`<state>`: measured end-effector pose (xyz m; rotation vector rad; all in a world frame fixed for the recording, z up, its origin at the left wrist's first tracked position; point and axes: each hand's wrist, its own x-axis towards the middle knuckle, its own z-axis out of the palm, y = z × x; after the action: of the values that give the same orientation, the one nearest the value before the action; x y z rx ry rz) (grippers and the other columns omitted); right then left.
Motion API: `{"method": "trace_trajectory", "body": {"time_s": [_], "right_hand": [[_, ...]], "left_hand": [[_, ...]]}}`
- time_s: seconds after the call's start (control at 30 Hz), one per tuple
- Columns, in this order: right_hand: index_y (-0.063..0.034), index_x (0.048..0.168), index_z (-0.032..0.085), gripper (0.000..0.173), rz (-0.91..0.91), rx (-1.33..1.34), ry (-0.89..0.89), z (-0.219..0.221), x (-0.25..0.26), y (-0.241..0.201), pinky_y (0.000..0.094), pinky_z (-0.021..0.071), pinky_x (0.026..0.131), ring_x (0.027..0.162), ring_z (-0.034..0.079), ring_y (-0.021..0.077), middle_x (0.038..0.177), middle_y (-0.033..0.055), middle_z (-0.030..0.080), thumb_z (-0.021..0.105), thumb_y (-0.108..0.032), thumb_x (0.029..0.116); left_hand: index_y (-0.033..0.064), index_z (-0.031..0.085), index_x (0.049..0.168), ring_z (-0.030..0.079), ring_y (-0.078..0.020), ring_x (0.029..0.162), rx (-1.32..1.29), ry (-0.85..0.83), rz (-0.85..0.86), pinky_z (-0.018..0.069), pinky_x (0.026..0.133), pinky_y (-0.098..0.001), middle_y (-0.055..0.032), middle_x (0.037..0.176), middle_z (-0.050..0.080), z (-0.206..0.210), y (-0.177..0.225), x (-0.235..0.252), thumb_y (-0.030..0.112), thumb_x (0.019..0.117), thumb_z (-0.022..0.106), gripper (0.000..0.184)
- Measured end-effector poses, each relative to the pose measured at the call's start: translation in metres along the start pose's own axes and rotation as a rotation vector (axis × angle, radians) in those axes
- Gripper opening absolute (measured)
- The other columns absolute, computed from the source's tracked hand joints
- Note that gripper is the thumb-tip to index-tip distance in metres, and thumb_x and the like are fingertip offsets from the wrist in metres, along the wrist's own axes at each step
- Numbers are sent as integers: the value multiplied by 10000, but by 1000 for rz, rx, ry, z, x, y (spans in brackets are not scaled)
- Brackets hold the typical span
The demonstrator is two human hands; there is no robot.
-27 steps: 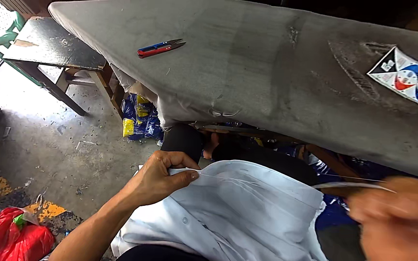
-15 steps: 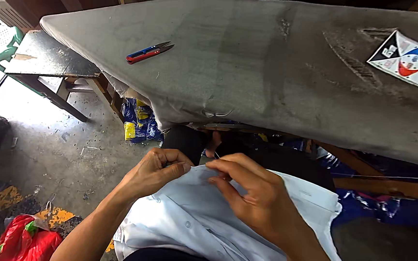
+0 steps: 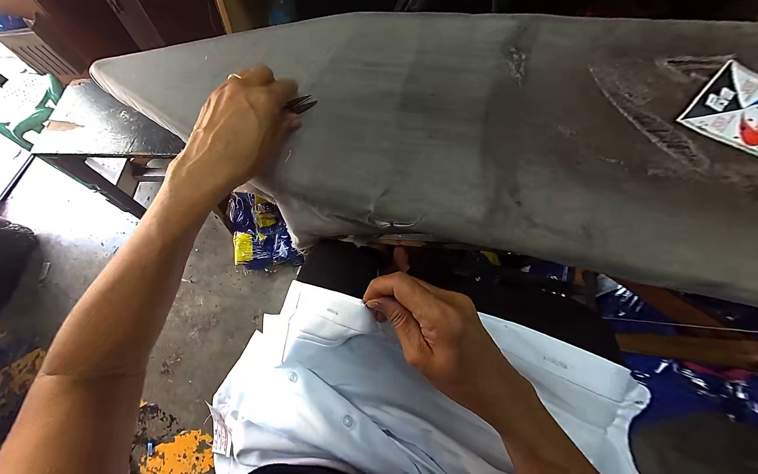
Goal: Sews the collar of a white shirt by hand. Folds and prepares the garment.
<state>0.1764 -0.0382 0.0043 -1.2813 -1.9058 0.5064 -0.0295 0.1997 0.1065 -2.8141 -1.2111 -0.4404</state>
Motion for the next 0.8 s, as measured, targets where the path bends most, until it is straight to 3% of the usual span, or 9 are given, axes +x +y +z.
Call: {"method": "trace_trajectory", "body": {"time_s": [0.07,0.13,0.23,0.27,0.3,0.4,0.57,0.8], "right_hand": [[-78,1041,689,241,22,68,5,0,-1,2,153,518,706,763,627,14,851,-5,681,484,-198,1083],[-83,1045,679,231,47,133,9,-1,-2,3,138,506,676,736,610,-9,840,-25,668,483,-198,1085],[-83,1048,667,214,62,206,13,-2,-2,4,133,501,657,724,600,-16,839,-34,659,488,-194,1087],[-81,1047,664,213,63,227,11,-2,-2,4,134,503,655,724,598,-15,838,-36,653,487,-192,1088],[-83,1047,661,215,66,246,7,-2,-3,4,134,500,651,722,595,-15,835,-42,647,482,-194,1089],[-93,1054,665,229,77,254,1,-4,-1,3,141,503,656,721,597,-16,832,-52,648,475,-214,1094],[-92,1062,670,219,70,246,6,-3,0,-1,147,506,662,724,608,-10,831,-42,659,483,-202,1089],[-77,1057,667,222,51,248,-3,-3,1,-6,134,501,670,736,605,-16,830,-34,651,483,-198,1091]], "left_hand": [[-39,686,1157,622,-446,1107,66,7,13,493,943,-555,-262,1133,639,10,-4,7,167,1070,470,311],[-61,671,1102,647,-412,1042,25,68,-5,508,910,-525,-255,1072,643,4,5,-3,100,1056,424,298],[37,660,1208,622,-154,795,-288,108,-49,522,710,-315,-80,952,650,-17,35,-53,161,1086,403,310],[67,644,1249,594,-104,688,-470,38,-68,511,593,-266,-36,900,645,-20,47,-76,187,1097,389,320],[88,646,1281,590,-85,655,-679,-64,-79,515,547,-252,-11,894,654,-17,56,-97,221,1096,402,334],[77,675,1292,616,-35,818,-1014,-308,-54,542,710,-207,6,1010,677,11,78,-144,322,1047,588,357],[34,728,1222,667,-37,892,-834,-177,25,555,819,-193,-30,994,735,30,104,-166,292,1018,655,337],[47,752,1167,686,-51,909,-822,-128,56,563,828,-203,-32,987,745,31,107,-167,271,1015,663,285]]}}
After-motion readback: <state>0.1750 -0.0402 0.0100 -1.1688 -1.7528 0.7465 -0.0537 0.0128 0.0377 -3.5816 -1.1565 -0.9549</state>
